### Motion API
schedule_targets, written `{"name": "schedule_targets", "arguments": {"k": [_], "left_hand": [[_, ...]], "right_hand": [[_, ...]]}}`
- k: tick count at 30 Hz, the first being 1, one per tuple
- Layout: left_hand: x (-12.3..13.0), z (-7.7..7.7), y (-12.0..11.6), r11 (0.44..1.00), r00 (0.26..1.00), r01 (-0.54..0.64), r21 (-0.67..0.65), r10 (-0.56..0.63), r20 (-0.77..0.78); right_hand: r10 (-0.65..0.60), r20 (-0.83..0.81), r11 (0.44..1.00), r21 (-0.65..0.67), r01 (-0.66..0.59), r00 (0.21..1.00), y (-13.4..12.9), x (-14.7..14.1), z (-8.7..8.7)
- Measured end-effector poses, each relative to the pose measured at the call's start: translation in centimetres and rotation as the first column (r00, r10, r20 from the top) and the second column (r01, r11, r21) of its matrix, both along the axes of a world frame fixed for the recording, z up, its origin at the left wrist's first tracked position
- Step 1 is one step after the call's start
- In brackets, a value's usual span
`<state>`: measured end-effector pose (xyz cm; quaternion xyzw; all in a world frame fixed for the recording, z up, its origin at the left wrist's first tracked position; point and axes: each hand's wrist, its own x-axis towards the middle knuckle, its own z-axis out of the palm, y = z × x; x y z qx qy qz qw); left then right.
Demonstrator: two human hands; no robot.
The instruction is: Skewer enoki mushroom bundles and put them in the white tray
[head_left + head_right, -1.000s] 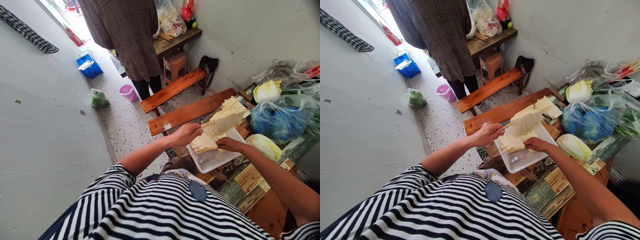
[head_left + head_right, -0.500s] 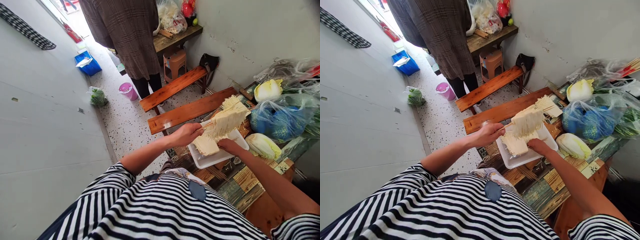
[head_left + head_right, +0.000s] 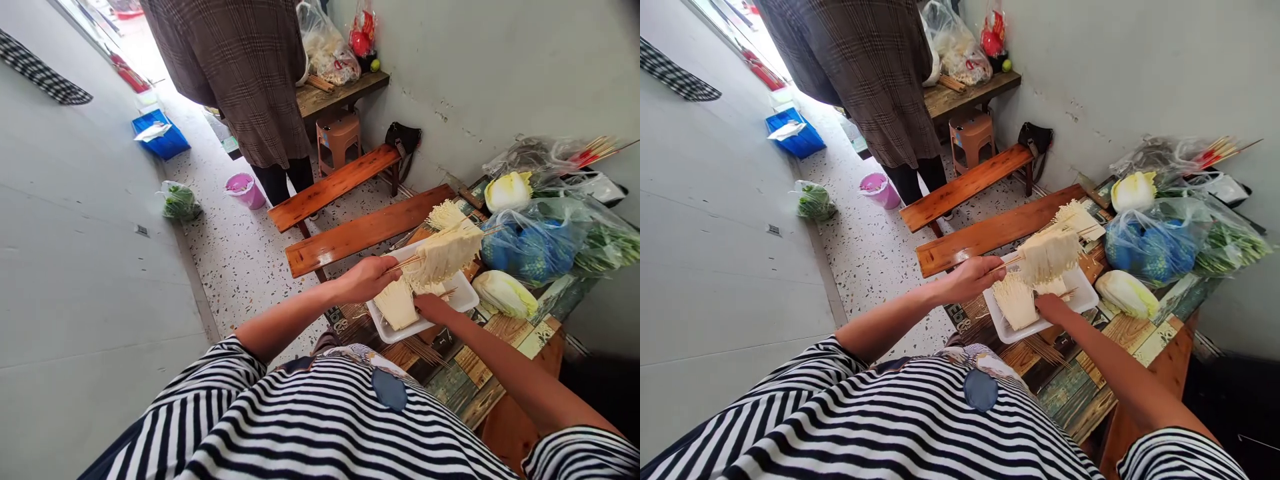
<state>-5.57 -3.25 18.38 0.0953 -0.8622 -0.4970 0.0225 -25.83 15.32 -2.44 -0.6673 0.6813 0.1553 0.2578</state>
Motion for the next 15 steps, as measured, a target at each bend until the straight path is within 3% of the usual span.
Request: {"name": "schedule_targets", "arguments": {"k": [6,10,15], "left_hand": [[-0.1,-0.6,-0.2,1.000,1.000,-0.015,-0.005,0.015,-0.015],[-0.2,-0.8,-0.3,1.000,1.000,-0.007,-0.013,0.007,-0.007],[-0.3,-0.5,-0.5,1.000,1.000,0.007,-0.010,-0.007,0.013]], "right_hand": [[-0.147,-0.182,0.987,0.042,0.157,0.972,0.5,2.7,0.2],[-0.197,-0.156,0.971,0.108,0.215,0.968,0.1,2.3,0.2],[-0.256,-0.182,0.962,0.049,0.269,0.949,1.2,2.9,1.6]]}}
